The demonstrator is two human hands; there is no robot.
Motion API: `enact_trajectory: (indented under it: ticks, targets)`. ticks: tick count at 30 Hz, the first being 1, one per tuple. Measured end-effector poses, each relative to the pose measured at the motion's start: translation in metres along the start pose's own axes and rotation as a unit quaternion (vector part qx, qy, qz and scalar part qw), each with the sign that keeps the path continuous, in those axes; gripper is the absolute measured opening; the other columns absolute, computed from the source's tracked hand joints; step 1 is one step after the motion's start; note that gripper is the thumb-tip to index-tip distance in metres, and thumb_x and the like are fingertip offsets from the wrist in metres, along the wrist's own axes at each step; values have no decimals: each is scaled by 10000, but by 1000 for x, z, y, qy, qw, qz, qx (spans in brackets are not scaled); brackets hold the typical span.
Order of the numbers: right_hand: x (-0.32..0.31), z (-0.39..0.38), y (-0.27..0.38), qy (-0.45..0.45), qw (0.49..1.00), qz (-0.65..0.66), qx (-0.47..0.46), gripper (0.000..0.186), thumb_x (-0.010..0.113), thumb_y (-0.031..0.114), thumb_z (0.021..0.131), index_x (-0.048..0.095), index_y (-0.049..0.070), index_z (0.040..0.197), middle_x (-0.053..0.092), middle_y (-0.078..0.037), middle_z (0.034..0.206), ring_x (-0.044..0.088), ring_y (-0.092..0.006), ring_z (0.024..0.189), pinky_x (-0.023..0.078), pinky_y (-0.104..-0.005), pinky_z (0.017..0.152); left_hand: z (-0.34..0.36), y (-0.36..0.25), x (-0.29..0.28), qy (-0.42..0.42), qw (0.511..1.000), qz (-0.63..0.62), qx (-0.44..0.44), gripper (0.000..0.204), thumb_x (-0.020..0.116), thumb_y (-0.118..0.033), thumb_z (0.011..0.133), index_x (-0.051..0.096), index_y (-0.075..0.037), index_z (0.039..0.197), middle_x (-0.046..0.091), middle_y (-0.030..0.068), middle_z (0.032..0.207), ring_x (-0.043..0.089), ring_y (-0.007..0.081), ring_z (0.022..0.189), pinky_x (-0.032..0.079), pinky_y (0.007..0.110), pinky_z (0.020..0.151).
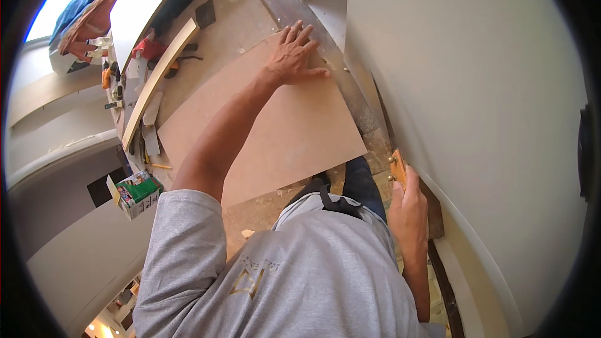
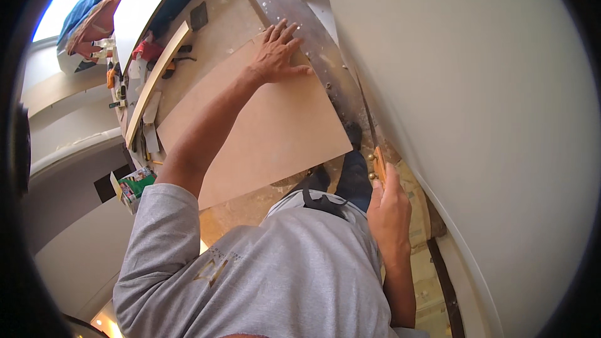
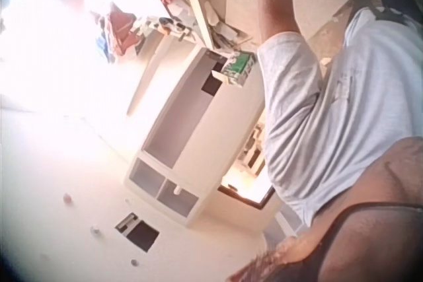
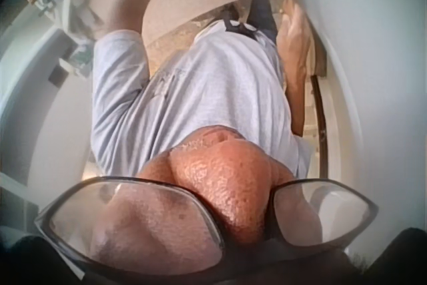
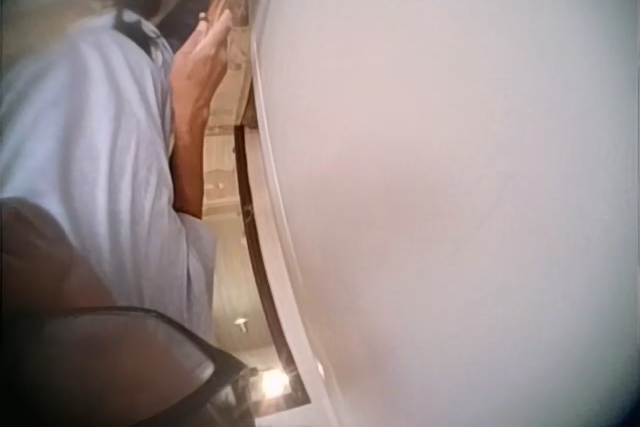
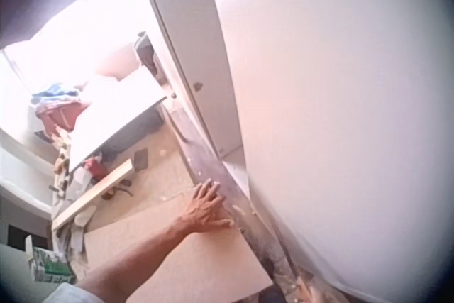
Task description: The person retrieves a hand saw from a tool case on a workbench, then cuts along the edge of a wooden board using the hand saw.
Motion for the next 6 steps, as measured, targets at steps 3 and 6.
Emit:
enact_trajectory:
  ticks: [3,6]
  targets:
    - [-3,-2,-7,-7,1000,3,-24,451,578,142,1073,494,-38,1478,709,-331,1196,709,-506,1067,560,-549,877,18,3,-4,80,996,-34,-11,708,712,-695,881,752,-124,1298,488,218,1600,305,461,1573,196,625,1291]
    - [-5,2,-9,-3,1000,20,-23,465,588,163,1074,495,-20,1491,697,-342,1241,701,-496,1114,556,-541,914,43,12,-2,144,981,-93,-86,474,748,-546,937,788,-159,1207,526,179,1579,308,435,1581,214,597,1292]
Point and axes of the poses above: each hand's wrist, its own z-axis towards the middle knuckle, its own x-axis out of the palm, y = z × x, the point moved 3 cm from there along z, towards the middle knuckle
